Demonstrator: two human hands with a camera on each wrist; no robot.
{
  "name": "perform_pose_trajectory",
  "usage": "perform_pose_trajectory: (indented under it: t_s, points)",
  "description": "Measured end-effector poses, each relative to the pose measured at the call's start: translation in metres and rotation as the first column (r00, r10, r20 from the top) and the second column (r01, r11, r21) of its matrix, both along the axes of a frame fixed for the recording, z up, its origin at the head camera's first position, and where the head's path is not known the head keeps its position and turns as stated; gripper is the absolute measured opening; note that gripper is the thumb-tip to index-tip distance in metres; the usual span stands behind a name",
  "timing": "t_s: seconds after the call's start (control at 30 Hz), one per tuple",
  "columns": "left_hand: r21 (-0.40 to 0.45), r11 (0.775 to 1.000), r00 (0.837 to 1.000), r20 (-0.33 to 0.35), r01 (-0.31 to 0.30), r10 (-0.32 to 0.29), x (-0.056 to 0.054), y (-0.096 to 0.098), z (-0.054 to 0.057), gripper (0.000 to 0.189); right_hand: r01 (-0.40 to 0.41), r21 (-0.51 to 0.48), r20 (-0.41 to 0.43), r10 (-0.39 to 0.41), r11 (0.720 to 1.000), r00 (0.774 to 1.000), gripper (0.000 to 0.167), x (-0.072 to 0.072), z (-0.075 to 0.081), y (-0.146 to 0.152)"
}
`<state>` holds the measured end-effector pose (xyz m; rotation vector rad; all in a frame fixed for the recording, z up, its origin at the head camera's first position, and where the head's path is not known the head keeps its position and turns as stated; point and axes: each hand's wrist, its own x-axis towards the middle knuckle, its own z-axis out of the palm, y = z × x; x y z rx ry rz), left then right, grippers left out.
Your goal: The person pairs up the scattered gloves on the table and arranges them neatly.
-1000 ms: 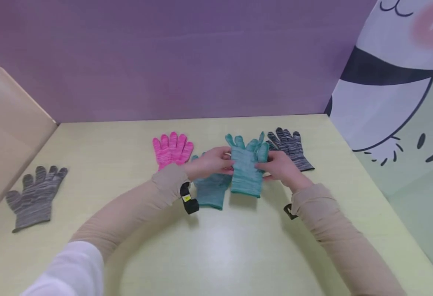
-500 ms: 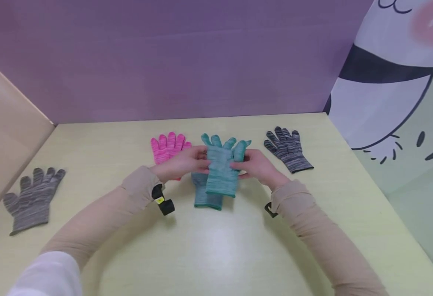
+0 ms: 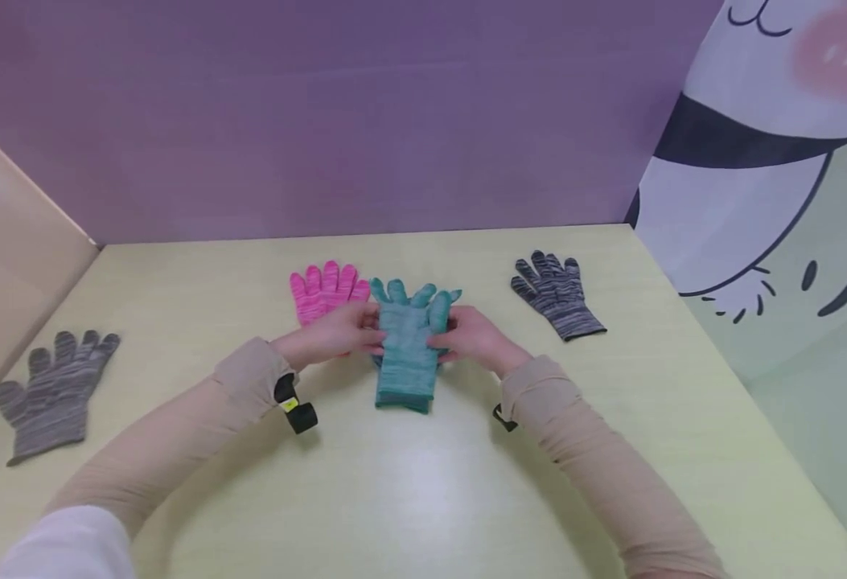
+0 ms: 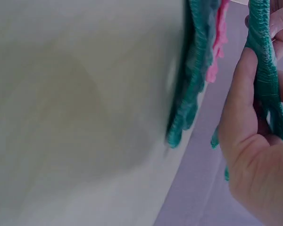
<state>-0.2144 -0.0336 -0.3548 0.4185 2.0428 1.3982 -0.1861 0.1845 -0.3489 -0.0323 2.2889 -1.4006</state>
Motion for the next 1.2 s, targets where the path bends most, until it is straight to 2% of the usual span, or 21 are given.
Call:
perform_pose_trajectory:
  t_s: [0.23, 0.4, 0.53, 0.73, 0.87, 1.03, 1.2]
  points:
    - [-0.098, 0.995, 0.997, 0.072, 0.003, 0.004, 0.000, -0.003, -0.014, 0.036, -0.024, 0.121, 0.059, 0.016, 0.992, 0.998, 0.038, -0.001, -0.009, -0.004]
    - [-0.101, 0.995, 0.997, 0.076, -0.018, 0.026, 0.002, -0.001, -0.020, 0.037, -0.009, 0.124, 0.056, 0.002, 0.992, 0.998, 0.035, 0.000, -0.010, -0.007]
    - [-0.082, 0.996, 0.997, 0.058, -0.036, 0.041, 0.007, -0.001, -0.017, 0.040, -0.019, 0.092, 0.031, 0.016, 0.996, 0.999, 0.037, 0.002, -0.006, -0.008]
    - [-0.034, 0.998, 0.998, 0.022, -0.058, 0.058, 0.008, -0.007, -0.011, 0.028, -0.054, 0.009, -0.023, 0.054, 0.999, 0.998, 0.041, 0.001, -0.001, -0.010]
    - [-0.071, 0.997, 0.999, 0.001, -0.042, 0.042, 0.005, -0.010, -0.012, 0.027, -0.072, 0.038, -0.026, 0.073, 0.997, 0.997, 0.039, 0.000, -0.004, -0.011]
    - [-0.105, 0.993, 0.999, 0.018, -0.045, 0.047, 0.005, -0.013, -0.015, 0.037, -0.088, 0.080, -0.027, 0.090, 0.993, 0.996, 0.031, 0.001, -0.007, -0.015]
    - [-0.099, 0.993, 0.997, 0.030, -0.062, 0.065, 0.007, -0.013, -0.012, 0.040, -0.091, 0.063, -0.042, 0.094, 0.994, 0.995, 0.036, 0.001, -0.008, -0.017]
